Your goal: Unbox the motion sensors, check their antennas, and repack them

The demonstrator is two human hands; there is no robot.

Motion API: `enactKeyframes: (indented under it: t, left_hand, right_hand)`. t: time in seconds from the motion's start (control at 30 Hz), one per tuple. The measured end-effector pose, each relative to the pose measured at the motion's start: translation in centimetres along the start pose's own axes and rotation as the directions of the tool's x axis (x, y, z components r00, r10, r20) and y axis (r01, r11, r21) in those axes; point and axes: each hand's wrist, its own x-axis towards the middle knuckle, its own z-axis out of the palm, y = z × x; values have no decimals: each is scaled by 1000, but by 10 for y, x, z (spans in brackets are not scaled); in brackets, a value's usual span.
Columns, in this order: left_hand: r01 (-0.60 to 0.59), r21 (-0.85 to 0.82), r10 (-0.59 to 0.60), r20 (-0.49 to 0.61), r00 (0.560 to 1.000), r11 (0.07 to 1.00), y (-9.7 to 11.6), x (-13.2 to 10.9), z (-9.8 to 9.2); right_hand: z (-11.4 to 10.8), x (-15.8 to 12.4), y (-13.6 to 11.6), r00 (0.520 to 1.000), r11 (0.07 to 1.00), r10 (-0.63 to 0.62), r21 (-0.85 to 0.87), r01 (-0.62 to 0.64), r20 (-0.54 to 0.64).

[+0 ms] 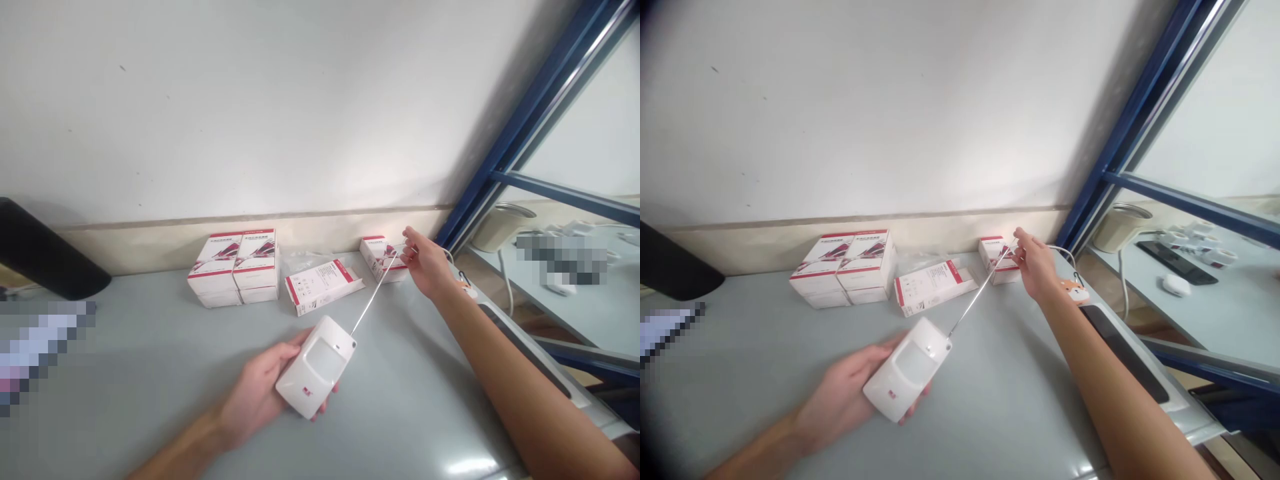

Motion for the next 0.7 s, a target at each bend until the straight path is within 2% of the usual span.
enactKeyframes:
  t: [0.13, 0.2, 0.33, 0.43, 0.57, 0.63, 0.7]
  left_hand:
    - [-9, -16, 8, -30, 1000, 1000, -3, -1, 2]
    - [-51, -32, 50, -52, 997, 998, -3, -1, 3]
    - [-183, -75, 172, -131, 976, 980, 0, 0, 2]
    - [-218, -104, 199, -168, 966, 970, 1, -1, 2]
    - [-254, -120, 234, -155, 960, 960, 2, -3, 6]
    - [-272, -130, 254, -140, 957, 953, 3, -4, 9]
    - [-291, -130, 272, -150, 951, 948, 3, -4, 12]
  right_hand:
    - [10, -9, -2, 999, 999, -44, 11, 44, 29]
    - [19, -19, -3, 996, 999, -53, 3, 52, 68]
    - [40, -51, 2, 965, 996, -10, -79, 32, 262]
    - [54, -79, 9, 890, 989, 43, -144, 26, 455]
    - [64, -108, 12, 742, 973, 113, -225, 52, 660]
    - [64, -115, 10, 688, 950, 134, -290, 115, 713]
    - [62, -115, 7, 671, 888, 103, -372, 271, 734]
